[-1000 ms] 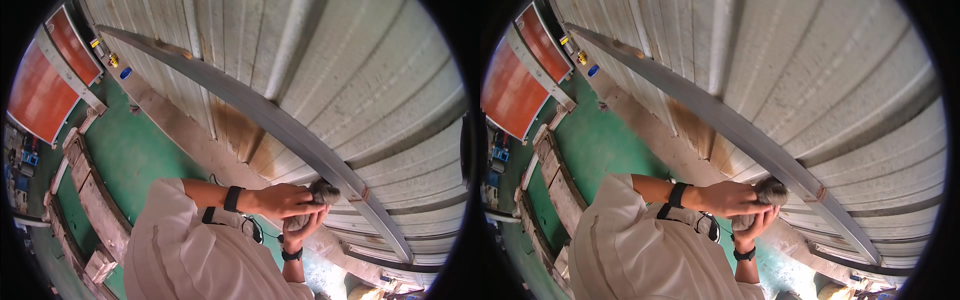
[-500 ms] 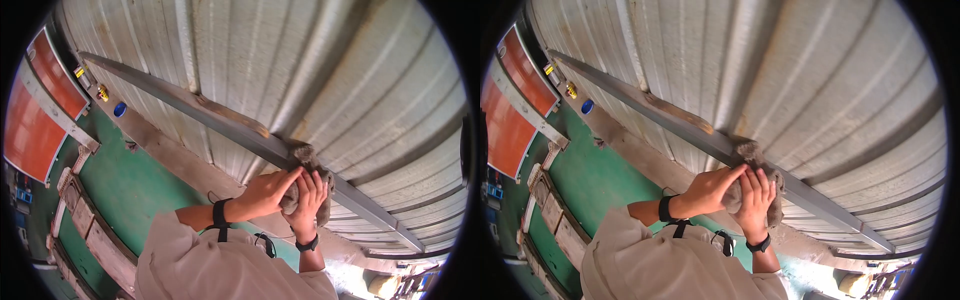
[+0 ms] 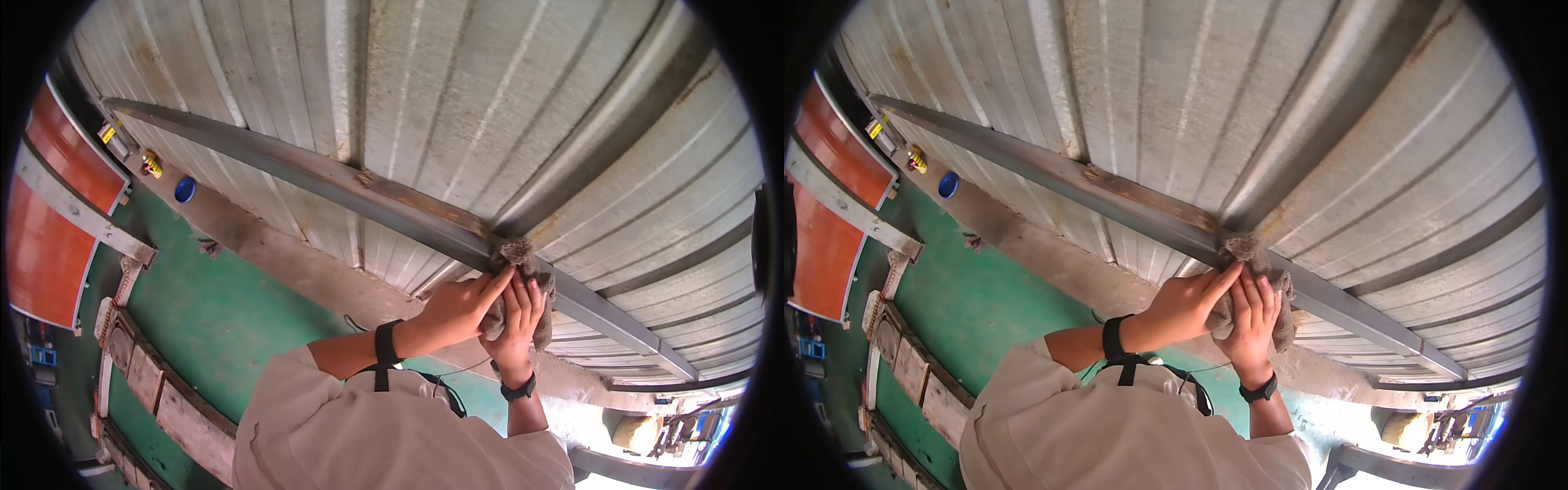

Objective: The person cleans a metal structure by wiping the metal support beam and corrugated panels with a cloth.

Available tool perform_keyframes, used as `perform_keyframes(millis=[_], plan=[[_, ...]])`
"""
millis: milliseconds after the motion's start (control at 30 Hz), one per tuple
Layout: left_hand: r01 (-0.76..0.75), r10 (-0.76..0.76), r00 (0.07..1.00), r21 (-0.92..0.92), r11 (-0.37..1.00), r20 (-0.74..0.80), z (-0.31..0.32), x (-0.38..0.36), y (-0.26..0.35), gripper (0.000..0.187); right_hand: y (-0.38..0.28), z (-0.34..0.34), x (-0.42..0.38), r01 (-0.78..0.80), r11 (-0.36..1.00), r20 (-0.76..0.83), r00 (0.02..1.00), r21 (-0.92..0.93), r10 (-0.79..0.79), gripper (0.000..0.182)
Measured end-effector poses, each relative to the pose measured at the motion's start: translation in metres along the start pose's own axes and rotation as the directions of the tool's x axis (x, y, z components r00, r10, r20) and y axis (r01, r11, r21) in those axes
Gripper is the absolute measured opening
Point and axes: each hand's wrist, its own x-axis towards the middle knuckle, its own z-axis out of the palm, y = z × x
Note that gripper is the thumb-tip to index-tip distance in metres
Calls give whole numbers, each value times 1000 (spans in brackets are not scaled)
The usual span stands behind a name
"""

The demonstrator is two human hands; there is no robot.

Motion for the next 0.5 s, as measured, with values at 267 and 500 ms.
perform_keyframes(millis=[267,500], plan=[[-169,158,981,92,981,116,79,33,40,76,80,-34,-53,19,997,-122,992,-70,-27,65],[-167,144,966,94,981,215,111,46,69,82,113,-44,-84,-27,1000,-177,984,-14,24,70]])
